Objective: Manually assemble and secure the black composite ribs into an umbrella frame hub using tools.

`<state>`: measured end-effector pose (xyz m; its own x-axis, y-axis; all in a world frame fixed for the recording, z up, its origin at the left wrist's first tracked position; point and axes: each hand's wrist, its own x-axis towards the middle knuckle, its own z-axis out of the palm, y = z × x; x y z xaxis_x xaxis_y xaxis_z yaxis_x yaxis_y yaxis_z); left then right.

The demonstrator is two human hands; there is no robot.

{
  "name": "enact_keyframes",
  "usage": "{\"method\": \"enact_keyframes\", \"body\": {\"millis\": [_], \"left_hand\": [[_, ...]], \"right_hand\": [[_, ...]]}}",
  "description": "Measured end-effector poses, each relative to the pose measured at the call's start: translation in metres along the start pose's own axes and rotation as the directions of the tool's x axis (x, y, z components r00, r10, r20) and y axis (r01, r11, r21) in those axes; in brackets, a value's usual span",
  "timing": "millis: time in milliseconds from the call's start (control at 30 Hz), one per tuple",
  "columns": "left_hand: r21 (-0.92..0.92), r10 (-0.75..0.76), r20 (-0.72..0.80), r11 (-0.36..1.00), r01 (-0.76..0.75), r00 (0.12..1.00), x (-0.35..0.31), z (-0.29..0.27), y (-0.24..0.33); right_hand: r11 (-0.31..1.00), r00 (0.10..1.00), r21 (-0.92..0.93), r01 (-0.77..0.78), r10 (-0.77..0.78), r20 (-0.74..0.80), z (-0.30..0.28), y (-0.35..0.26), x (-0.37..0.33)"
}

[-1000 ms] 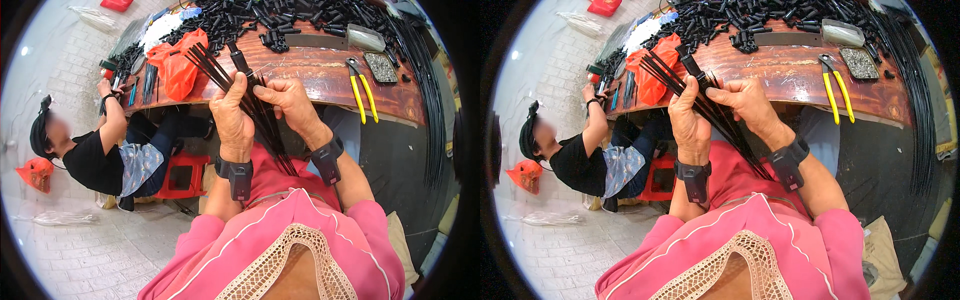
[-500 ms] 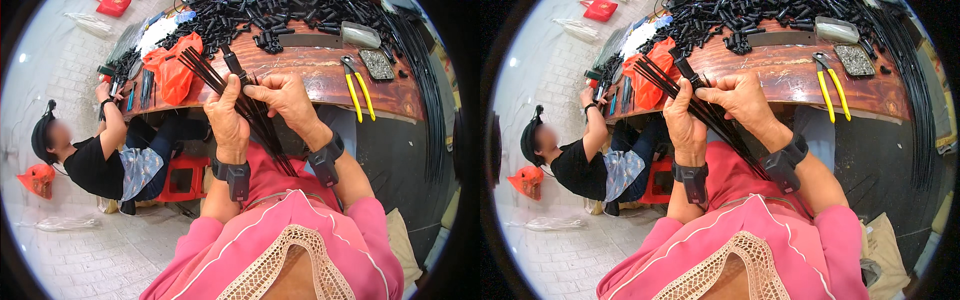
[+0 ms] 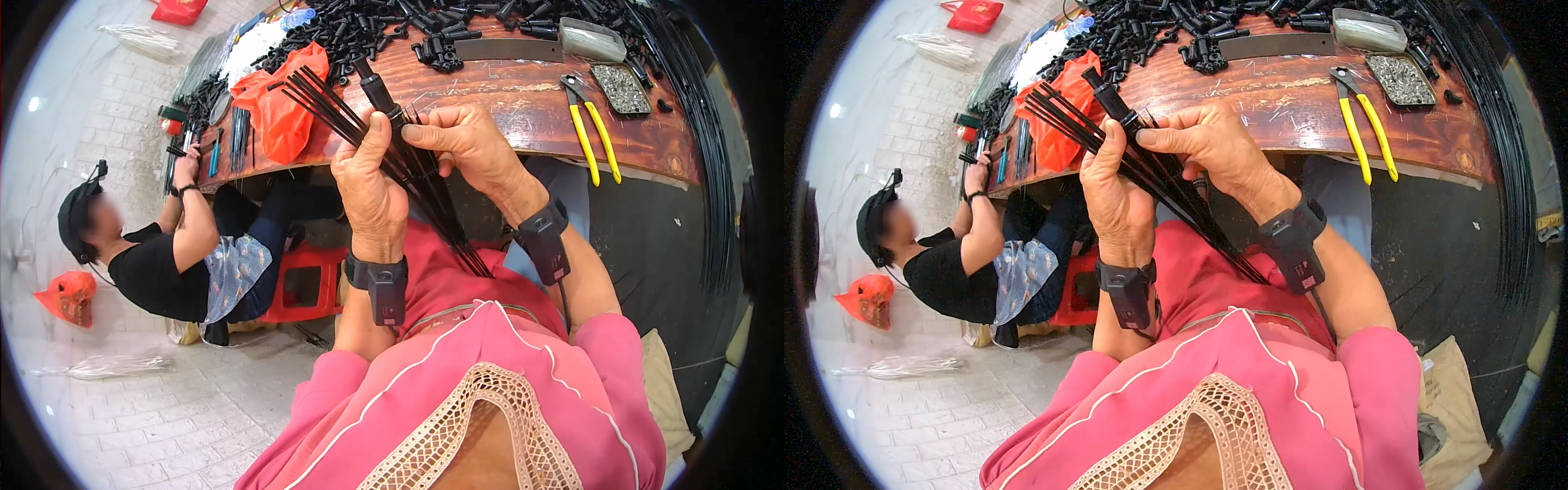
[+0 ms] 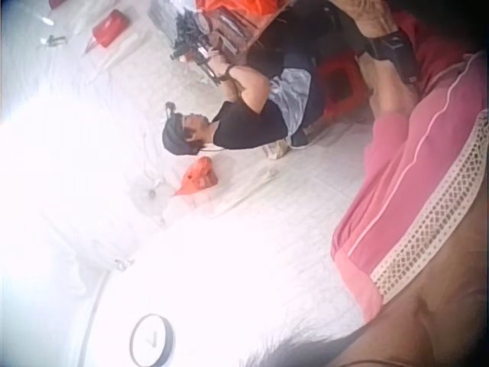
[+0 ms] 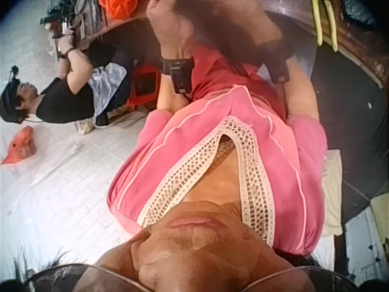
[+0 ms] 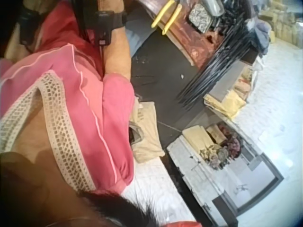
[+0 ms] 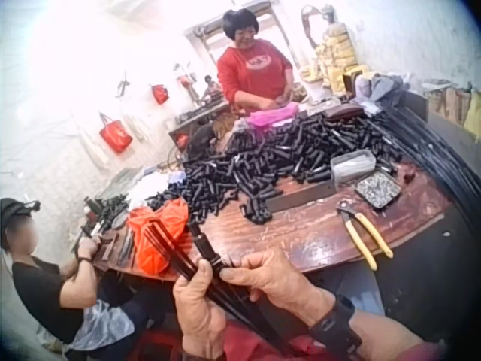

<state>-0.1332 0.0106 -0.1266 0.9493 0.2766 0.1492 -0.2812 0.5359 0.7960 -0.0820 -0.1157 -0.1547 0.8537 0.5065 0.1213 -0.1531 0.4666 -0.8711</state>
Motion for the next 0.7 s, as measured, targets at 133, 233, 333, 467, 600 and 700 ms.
{"method": "enact_keyframes", "body": {"millis": [133,233,333,467,600,700], "left_hand": [[0.038,0.007,-0.03,0.999,-0.006,1.0,-0.001,-0.003,0.002],[0.075,0.038,-0.052,0.997,-0.034,0.998,0.0,-0.003,0.001],[0.113,0.076,-0.084,0.991,-0.067,0.994,0.0,-0.002,-0.002],[0.152,0.093,-0.077,0.985,-0.08,0.993,0.0,0.01,-0.002],[0.2,0.055,-0.086,0.979,-0.037,0.995,0.008,0.019,0.004],[0.195,-0.014,-0.089,0.98,0.032,0.996,0.014,0.017,0.006]], "right_hand": [[1.0,1.0,-0.02,-0.021,0.021,0.003,0.001,-0.001,-0.002],[0.991,0.998,-0.13,0.016,-0.024,-0.056,0.012,-0.006,-0.006],[0.988,0.998,-0.151,0.026,-0.034,-0.051,0.005,-0.002,-0.002],[0.987,0.998,-0.152,0.043,-0.05,-0.042,0.005,-0.002,-0.002],[0.988,0.997,-0.15,0.04,-0.05,-0.059,0.002,0.001,-0.001],[0.99,0.995,-0.131,0.054,-0.063,-0.072,0.002,0.001,0.0]]}}
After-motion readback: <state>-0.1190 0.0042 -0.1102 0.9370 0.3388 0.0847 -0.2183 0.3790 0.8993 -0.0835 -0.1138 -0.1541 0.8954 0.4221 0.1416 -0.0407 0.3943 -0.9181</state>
